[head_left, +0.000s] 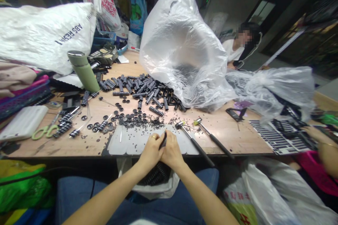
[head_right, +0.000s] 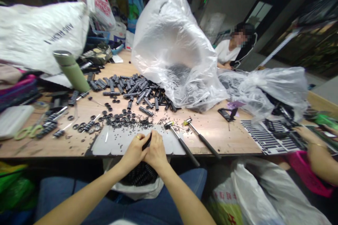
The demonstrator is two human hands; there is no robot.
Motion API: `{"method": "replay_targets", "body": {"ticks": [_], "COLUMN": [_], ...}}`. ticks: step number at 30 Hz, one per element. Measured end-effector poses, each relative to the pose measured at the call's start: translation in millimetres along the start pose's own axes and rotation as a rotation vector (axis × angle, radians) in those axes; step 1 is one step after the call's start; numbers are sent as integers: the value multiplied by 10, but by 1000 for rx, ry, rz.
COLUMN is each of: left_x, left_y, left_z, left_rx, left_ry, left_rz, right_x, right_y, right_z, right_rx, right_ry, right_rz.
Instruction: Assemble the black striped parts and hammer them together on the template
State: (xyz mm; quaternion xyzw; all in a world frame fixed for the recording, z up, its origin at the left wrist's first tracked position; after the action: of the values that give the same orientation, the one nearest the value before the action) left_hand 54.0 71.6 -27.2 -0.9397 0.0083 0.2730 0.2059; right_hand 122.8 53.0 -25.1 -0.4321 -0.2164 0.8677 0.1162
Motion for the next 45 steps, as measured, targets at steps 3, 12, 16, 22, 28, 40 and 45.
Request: {"method": "replay_targets", "body": {"ticks": [3,12,16,22,28,40,45], "left_x": [162,117,132,121,97,82,186], "left_y": [76,62,11,9,124,21,87], "left_z": [-37,106,211,201,82,-86,-79], "left_rx": [196,458,368,366,557,616,547], "left_ry": [-172,-219,-204,-245,-237,-617,-692], "left_rz": [88,202,139,99,144,225,231], "right_x": [-109,-843,-796,-165,-409,-824,-736], "right_y": [27,149,74,-4,54,548,597], "right_z": [-183,-1242,-1031,-369,-562,-737,-546], "right_rx": [-5,218,191,42,81,343,356], "right_ry": [136,879,726,173,443,394,338], "right_rz": [18,60,-55,49,-30,100,178]}}
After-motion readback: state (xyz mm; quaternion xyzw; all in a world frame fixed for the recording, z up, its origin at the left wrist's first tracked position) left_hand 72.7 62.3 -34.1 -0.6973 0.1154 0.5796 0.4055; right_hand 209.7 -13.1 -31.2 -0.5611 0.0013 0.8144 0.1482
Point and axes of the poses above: each hand's wrist, its own y-axis away from the middle knuckle, its own x-axis out of the palm, z = x × y, the point moved 10 cm from there along -y, towards the middle knuckle, and after that the axes turned 12 degrees about -z, right-handed, at the moved point
